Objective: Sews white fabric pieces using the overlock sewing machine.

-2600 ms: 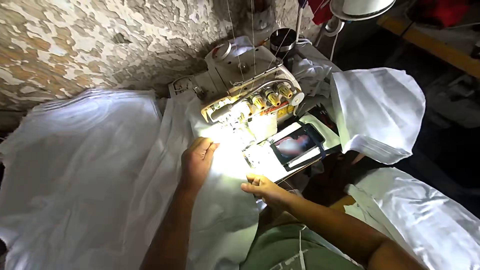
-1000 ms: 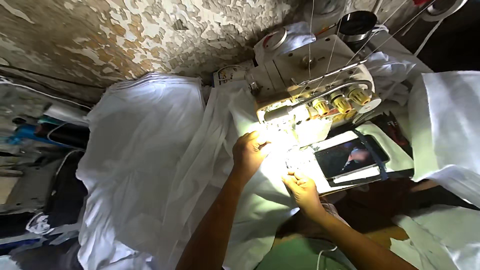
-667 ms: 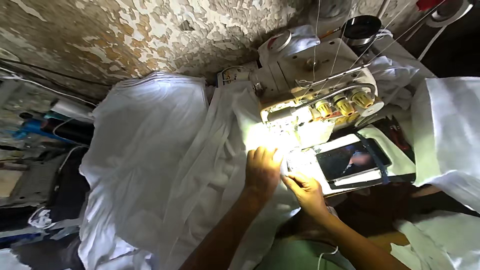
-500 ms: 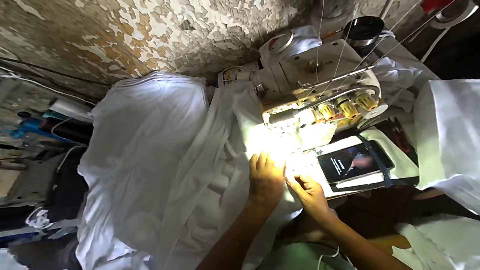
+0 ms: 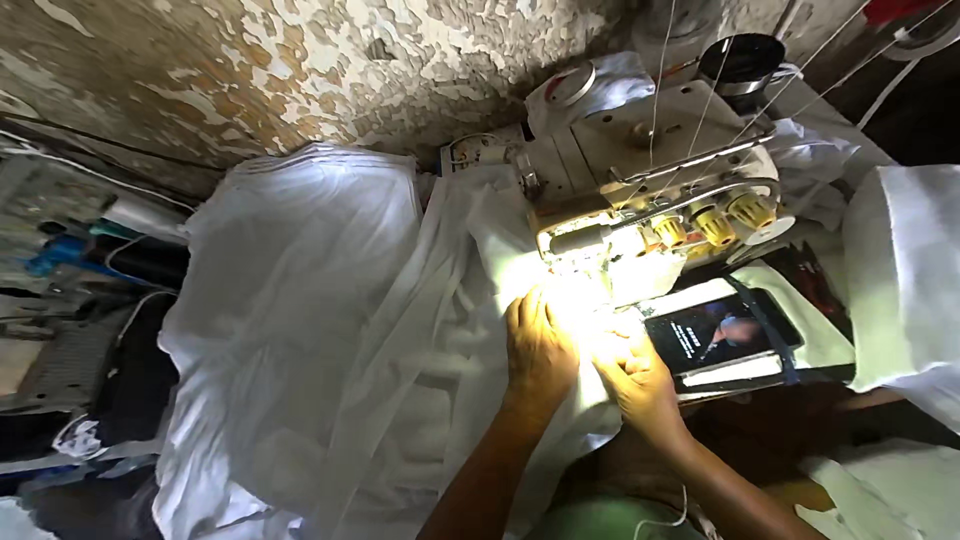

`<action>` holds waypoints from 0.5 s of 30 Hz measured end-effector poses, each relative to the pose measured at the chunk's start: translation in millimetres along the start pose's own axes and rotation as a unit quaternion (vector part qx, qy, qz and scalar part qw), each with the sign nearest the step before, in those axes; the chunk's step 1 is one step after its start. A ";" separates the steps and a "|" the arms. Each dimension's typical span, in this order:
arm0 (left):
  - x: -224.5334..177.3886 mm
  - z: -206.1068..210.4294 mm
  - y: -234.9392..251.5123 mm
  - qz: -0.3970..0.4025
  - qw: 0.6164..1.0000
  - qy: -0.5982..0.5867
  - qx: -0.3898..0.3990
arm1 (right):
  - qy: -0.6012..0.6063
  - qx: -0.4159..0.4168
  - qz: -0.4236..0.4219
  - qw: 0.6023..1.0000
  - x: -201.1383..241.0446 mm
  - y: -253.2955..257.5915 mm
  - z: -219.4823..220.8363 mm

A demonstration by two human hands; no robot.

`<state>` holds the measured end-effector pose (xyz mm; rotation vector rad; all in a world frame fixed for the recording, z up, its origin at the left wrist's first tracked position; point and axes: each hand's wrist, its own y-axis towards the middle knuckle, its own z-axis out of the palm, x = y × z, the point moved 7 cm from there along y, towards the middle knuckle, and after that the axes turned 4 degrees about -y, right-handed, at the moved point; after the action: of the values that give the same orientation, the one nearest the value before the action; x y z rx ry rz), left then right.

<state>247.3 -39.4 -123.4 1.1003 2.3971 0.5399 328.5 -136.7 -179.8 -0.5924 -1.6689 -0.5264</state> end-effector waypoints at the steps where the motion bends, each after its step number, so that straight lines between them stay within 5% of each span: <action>1: 0.9 -1.4 -0.2 0.000 1.000 -0.007 0.006 | -0.002 -0.002 -0.014 1.000 1.2 -1.1 0.1; 15: 29.3 -1.0 27.9 -0.031 0.984 -0.119 0.130 | -0.145 -0.026 -0.152 0.977 24.2 26.5 4.7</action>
<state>246.6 0.2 -114.9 1.1213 2.3226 0.0676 338.6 -111.1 -156.2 -0.4690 -2.0459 -0.7343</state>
